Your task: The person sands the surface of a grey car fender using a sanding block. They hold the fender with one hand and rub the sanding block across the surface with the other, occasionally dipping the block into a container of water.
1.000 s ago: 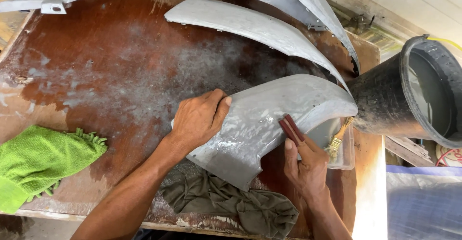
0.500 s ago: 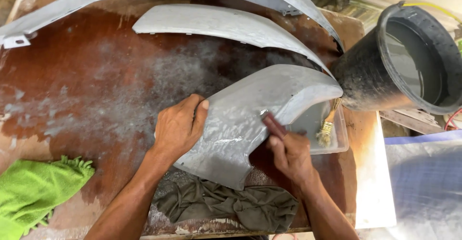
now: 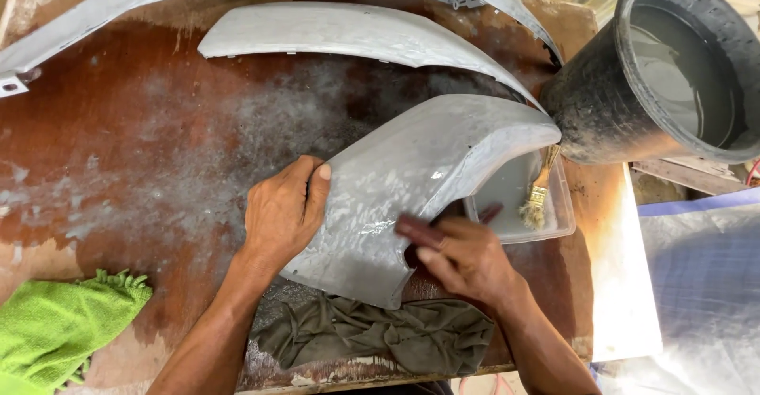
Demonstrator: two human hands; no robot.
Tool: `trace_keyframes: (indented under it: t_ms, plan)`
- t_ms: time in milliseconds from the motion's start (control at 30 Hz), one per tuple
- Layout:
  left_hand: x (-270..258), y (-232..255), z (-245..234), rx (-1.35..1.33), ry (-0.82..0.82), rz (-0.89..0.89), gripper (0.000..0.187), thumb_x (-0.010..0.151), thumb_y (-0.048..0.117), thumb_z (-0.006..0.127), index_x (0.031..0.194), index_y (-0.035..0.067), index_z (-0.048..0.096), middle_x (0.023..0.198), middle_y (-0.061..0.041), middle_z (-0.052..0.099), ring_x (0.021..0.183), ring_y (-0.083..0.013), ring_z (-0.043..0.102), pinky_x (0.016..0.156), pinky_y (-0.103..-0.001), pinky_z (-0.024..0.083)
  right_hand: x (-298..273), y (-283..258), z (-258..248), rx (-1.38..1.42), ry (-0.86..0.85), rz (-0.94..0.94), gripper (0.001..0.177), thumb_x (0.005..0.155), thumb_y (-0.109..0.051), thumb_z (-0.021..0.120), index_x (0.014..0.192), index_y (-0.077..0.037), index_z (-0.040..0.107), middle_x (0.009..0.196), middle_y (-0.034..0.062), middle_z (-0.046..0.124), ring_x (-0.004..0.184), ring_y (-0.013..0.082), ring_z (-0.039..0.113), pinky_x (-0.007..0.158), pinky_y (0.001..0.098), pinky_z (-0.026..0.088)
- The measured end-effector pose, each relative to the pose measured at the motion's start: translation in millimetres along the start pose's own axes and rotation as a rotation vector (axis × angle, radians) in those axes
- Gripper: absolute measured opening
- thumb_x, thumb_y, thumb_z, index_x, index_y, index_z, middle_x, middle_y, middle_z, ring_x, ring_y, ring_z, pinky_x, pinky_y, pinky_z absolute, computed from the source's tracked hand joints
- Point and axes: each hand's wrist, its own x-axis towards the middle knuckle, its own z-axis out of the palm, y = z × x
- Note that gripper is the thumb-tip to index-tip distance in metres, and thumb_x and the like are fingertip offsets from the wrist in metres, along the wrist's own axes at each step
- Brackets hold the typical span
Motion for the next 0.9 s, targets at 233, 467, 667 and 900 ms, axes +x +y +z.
trace_keyframes:
  t_ms: [233, 467, 667, 900]
  plan:
    - [2.9, 8.1, -2.7, -0.016, -0.024, 0.006, 0.027, 0.107, 0.031, 0.050, 0.094, 0.014, 0.067, 0.067, -0.017, 0.064, 0.068, -0.0430, 0.067, 0.056, -0.051, 0.052, -17.0, 24.5, -2.0, 0.007, 0.119, -0.142, 0.028, 0.096, -0.029, 0.062, 0.078, -0.011, 0.073, 0.074, 0.0095, 0.066, 0.061, 0.0232, 0.065, 0.056, 0.0335, 0.058]
    - [16.6, 4.1, -10.5, -0.034, -0.018, 0.024, 0.029, 0.107, 0.026, 0.051, 0.089, 0.012, 0.069, 0.064, -0.017, 0.061, 0.064, -0.0417, 0.066, 0.054, -0.048, 0.051, -13.2, 27.1, -0.1, -0.127, 0.451, -0.226, 0.024, 0.097, -0.019, 0.062, 0.089, -0.001, 0.075, 0.104, 0.0171, 0.071, 0.087, 0.0351, 0.072, 0.077, 0.0446, 0.061]
    - [31.8, -30.4, -7.0, -0.089, 0.005, 0.050, 0.035, 0.109, 0.019, 0.052, 0.079, 0.009, 0.066, 0.056, -0.018, 0.054, 0.053, -0.0328, 0.055, 0.051, -0.042, 0.045, -9.5, 22.1, 11.0, -0.045, 0.452, -0.248, 0.029, 0.100, -0.020, 0.058, 0.102, 0.004, 0.074, 0.110, 0.0243, 0.072, 0.086, 0.0428, 0.072, 0.075, 0.0522, 0.061]
    - [44.3, -37.8, -14.4, -0.133, 0.019, 0.092, 0.041, 0.110, 0.020, 0.053, 0.072, 0.006, 0.061, 0.050, -0.015, 0.046, 0.049, -0.0196, 0.043, 0.048, -0.036, 0.039, 9.2, 15.4, 18.8, -0.084, 0.335, -0.219, 0.036, 0.106, -0.020, 0.046, 0.106, 0.004, 0.072, 0.104, 0.0224, 0.070, 0.077, 0.0398, 0.069, 0.065, 0.0470, 0.059]
